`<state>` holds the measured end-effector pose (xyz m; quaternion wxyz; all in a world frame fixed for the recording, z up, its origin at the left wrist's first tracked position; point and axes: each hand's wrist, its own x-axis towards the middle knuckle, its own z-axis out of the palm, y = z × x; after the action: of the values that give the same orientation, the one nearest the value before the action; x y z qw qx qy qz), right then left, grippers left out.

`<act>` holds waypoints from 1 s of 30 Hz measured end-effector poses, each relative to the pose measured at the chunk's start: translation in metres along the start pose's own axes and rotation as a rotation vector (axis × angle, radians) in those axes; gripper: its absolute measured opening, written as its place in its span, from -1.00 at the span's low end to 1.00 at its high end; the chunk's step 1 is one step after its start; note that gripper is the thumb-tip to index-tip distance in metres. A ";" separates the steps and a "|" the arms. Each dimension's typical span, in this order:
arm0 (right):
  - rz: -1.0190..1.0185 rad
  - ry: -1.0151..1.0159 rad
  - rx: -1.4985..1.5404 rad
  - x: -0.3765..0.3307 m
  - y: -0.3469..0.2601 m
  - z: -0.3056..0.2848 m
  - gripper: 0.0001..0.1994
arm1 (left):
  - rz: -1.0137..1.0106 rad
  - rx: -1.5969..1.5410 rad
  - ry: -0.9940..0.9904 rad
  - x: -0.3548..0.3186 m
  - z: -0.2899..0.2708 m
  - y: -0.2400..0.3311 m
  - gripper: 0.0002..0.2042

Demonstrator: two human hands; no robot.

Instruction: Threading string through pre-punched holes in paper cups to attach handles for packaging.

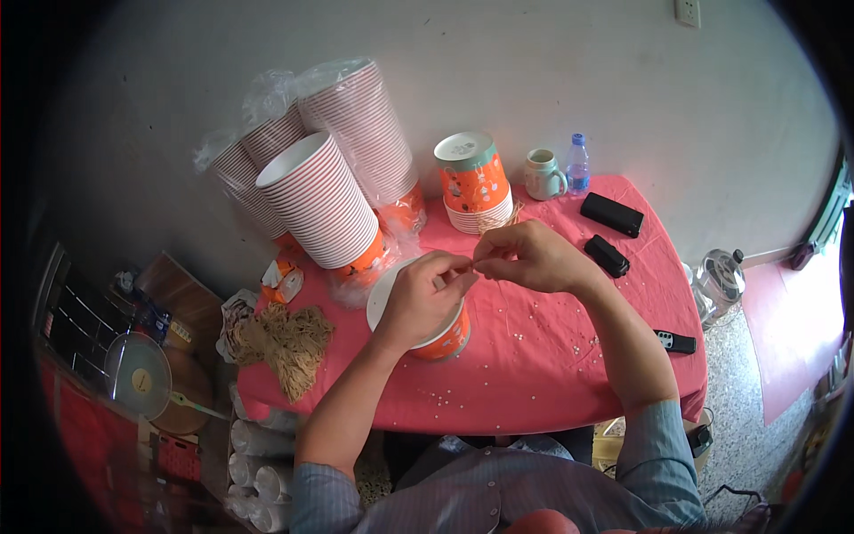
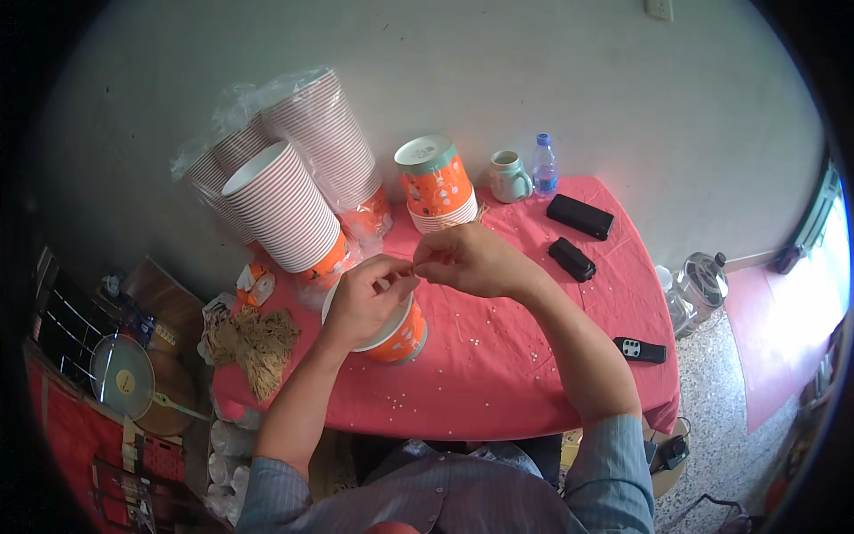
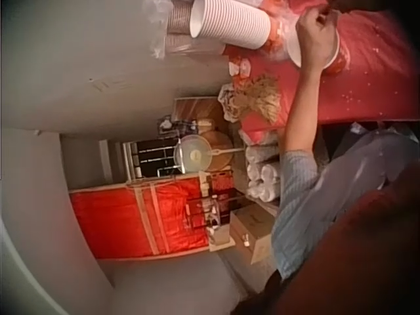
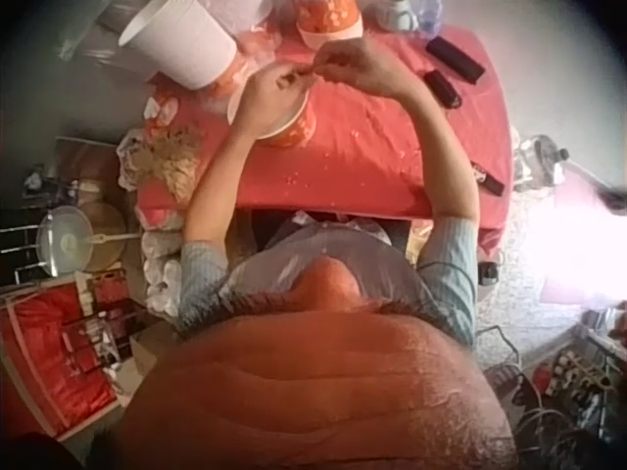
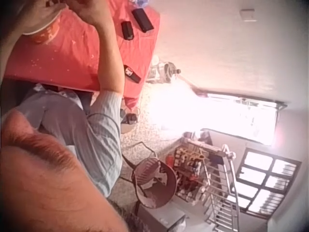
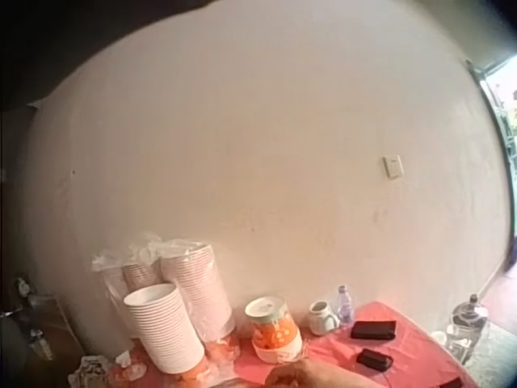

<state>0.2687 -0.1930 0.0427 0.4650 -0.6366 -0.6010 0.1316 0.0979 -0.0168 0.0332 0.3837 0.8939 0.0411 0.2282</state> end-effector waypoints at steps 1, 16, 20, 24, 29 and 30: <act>-0.002 -0.007 0.001 0.000 -0.002 0.001 -0.85 | 0.018 -0.032 0.005 0.002 0.002 0.000 -0.80; -0.006 0.352 0.046 -0.006 -0.013 -0.018 -0.95 | 0.058 0.177 0.034 -0.021 0.011 -0.015 -0.90; -0.064 0.522 0.268 -0.009 -0.012 -0.029 -0.93 | 0.054 0.278 0.026 -0.021 0.010 -0.017 -0.89; -0.061 0.582 0.265 -0.008 -0.016 -0.027 -0.89 | -0.010 0.245 -0.042 -0.019 0.009 -0.016 -0.87; -0.089 0.566 0.362 -0.005 -0.013 -0.019 -0.88 | -0.064 0.216 -0.081 -0.015 0.008 -0.015 -0.88; -0.092 0.547 0.375 -0.004 -0.013 -0.018 -0.88 | -0.082 0.148 -0.092 -0.014 0.008 -0.018 -0.88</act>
<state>0.2720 -0.2065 0.0606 0.7235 -0.5239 -0.4475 0.0430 0.0913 -0.0134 0.0107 0.3273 0.9268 0.0767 0.1674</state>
